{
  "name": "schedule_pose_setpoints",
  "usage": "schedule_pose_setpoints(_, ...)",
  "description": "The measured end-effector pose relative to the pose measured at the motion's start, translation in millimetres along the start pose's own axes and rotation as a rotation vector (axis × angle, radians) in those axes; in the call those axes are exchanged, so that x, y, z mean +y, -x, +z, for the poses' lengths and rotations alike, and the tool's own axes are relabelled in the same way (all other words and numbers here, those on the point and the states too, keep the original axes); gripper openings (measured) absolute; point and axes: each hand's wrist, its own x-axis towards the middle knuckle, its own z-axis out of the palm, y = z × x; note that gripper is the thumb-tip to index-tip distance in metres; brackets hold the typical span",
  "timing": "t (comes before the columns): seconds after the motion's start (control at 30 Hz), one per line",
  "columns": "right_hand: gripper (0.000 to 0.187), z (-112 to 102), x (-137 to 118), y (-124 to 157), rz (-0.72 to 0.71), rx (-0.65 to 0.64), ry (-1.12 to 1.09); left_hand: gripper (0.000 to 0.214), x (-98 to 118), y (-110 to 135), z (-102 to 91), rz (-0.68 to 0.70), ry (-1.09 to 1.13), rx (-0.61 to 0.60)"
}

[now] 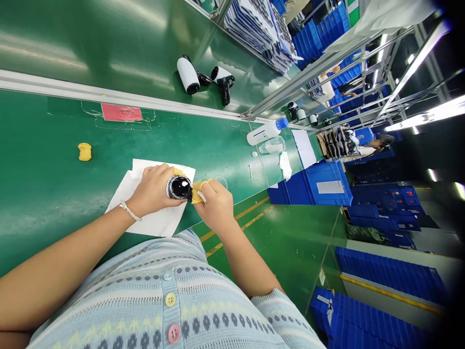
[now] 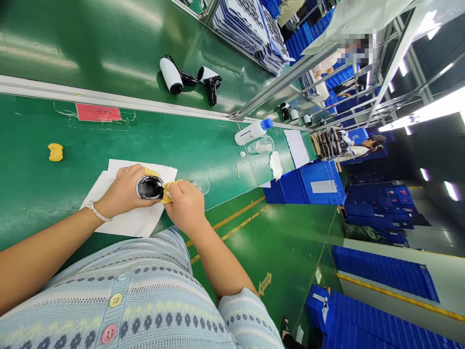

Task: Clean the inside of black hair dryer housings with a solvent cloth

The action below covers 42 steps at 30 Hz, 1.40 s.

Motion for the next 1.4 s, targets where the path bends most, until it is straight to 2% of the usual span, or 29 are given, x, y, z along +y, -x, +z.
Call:
schedule_pose_setpoints(0.2,0.011,6,-1,-8,-0.039,0.003,-0.007,0.046,-1,0,-1.2,0.002,0.013,0.015)
schedule_pose_setpoints(0.4,0.015,-2,-5,-3,-0.049,0.009,0.043,0.05,-4,0,2.8,0.009,0.007,0.021)
schedule_pose_setpoints(0.6,0.016,2,-3,-10,-0.102,0.046,0.083,0.057,-2,0,4.6,-0.025,0.021,0.024)
schedule_pose_setpoints(0.87,0.015,-11,1,-8,-0.155,-0.035,0.14,0.055,-1,-2,-3.5,-0.008,0.032,-0.03)
schedule_pose_setpoints(0.97,0.011,-11,6,-17,-0.202,-0.12,0.129,0.055,-5,-4,-6.2,0.031,0.019,-0.053)
schedule_pose_setpoints(1.13,0.011,-19,11,-26,-0.25,-0.38,0.134,0.052,-10,-5,-6.8,0.066,0.012,-0.044)
schedule_pose_setpoints(1.4,0.017,-37,-25,-17,-0.268,-0.501,0.111,0.041,-9,-5,-8.7,0.041,0.028,-0.065)
